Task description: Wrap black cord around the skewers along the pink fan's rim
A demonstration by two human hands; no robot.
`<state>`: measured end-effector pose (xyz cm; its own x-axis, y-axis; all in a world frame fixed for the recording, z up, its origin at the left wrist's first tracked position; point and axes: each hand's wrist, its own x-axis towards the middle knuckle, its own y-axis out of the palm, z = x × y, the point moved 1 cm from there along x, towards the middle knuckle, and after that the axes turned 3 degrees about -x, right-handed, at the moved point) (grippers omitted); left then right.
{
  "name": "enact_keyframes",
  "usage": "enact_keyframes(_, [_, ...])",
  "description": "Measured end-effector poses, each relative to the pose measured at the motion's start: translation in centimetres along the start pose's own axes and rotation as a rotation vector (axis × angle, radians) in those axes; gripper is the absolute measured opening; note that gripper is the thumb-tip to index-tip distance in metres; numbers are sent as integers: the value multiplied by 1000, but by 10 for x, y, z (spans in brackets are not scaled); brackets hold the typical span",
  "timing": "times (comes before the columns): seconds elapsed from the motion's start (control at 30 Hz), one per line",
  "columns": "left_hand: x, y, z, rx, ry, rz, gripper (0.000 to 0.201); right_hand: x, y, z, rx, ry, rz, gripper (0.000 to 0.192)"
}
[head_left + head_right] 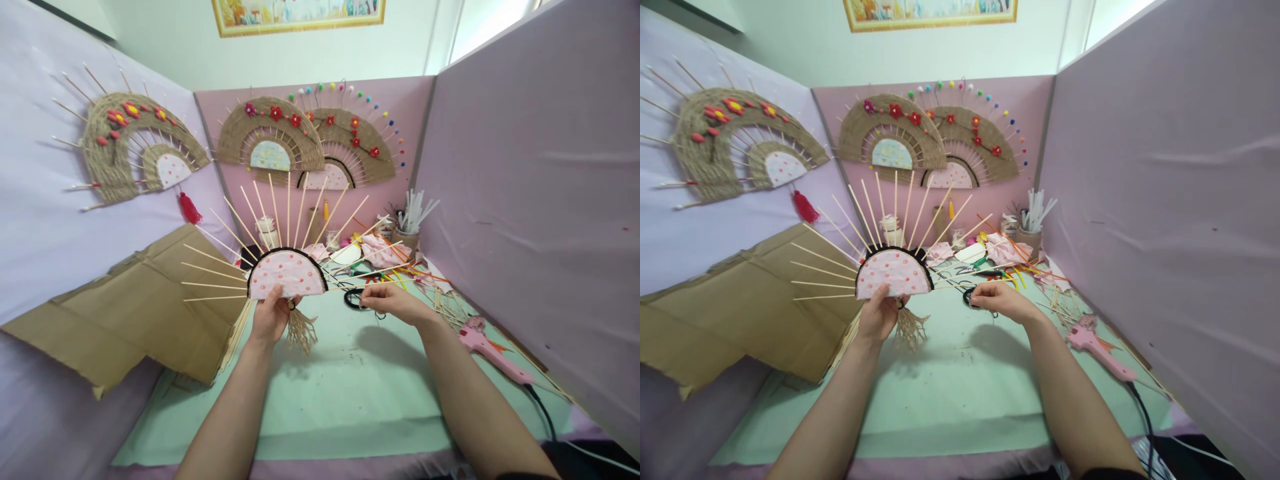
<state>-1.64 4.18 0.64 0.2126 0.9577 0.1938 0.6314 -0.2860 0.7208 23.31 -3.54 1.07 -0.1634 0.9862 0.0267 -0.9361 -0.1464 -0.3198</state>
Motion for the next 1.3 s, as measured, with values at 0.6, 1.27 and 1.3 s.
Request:
enact_keyframes(0.6, [-1, 7, 1, 54, 82, -98, 38, -5, -37, -16, 376, -47, -379, 35])
enact_keyframes(1.27, [0, 6, 2, 84, 62, -183, 31, -4, -41, -8, 590, -305, -681, 25])
enact_keyframes(1.3, [1, 6, 2, 89, 60, -186, 31, -4, -40, -7, 576, -313, -695, 26])
